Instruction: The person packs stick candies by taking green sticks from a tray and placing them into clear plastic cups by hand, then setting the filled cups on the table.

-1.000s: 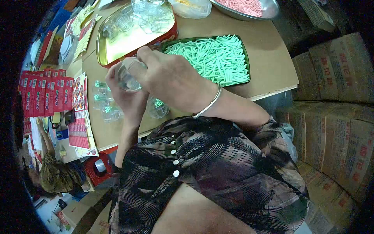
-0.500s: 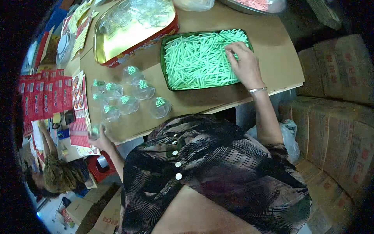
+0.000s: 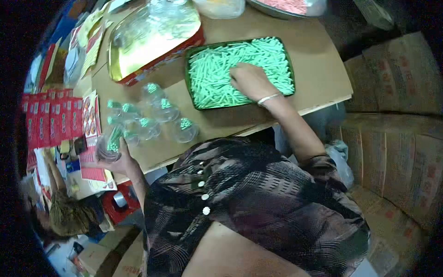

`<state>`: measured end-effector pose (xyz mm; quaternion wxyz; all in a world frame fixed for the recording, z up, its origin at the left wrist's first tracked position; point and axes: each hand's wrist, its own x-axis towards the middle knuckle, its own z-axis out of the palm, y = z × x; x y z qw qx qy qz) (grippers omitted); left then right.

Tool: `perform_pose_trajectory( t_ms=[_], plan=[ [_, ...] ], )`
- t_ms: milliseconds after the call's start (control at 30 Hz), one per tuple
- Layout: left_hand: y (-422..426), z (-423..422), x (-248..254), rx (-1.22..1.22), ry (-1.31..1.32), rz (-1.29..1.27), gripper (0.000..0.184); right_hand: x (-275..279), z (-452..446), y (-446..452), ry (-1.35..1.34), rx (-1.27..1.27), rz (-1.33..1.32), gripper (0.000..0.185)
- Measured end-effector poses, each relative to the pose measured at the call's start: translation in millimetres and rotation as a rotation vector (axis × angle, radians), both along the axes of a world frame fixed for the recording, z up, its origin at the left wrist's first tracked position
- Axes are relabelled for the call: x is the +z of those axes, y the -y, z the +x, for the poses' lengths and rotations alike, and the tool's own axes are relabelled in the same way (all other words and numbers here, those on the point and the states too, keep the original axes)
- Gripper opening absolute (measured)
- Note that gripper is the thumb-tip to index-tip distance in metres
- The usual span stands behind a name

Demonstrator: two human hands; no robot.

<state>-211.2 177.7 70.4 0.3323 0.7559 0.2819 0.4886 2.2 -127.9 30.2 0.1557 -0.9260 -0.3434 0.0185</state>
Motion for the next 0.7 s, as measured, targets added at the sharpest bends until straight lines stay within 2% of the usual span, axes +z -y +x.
perform_pose_trajectory(
  t_ms=[33,100,200,267,300,433,600,700],
  plan=[
    [12,15,0,-0.027,0.007,-0.012,0.069,-7,0,-3,0.065,0.027,0.095,0.008],
    [29,52,1,-0.519,0.000,0.083,0.072,-3,-3,-9,0.052,0.017,0.099,0.007],
    [61,89,-2,-0.670,-0.041,-0.023,0.074,1,-6,-5,0.086,0.026,0.113,0.006],
    [75,107,-7,-0.848,-0.019,0.028,0.075,15,-10,1,0.118,0.010,0.328,0.009],
    [79,112,-8,-0.849,-0.048,0.036,0.075,27,-13,2,0.118,0.002,0.324,0.009],
    [89,124,-16,-0.870,-0.079,0.050,0.072,86,-24,-4,-0.092,0.113,0.674,0.014],
    [97,127,-4,-0.839,-0.060,0.061,0.073,90,-27,-24,0.136,0.190,0.537,0.016],
    [93,128,-2,-0.823,-0.060,0.049,0.073,96,-29,-28,0.133,0.170,0.518,0.017]
  ],
)
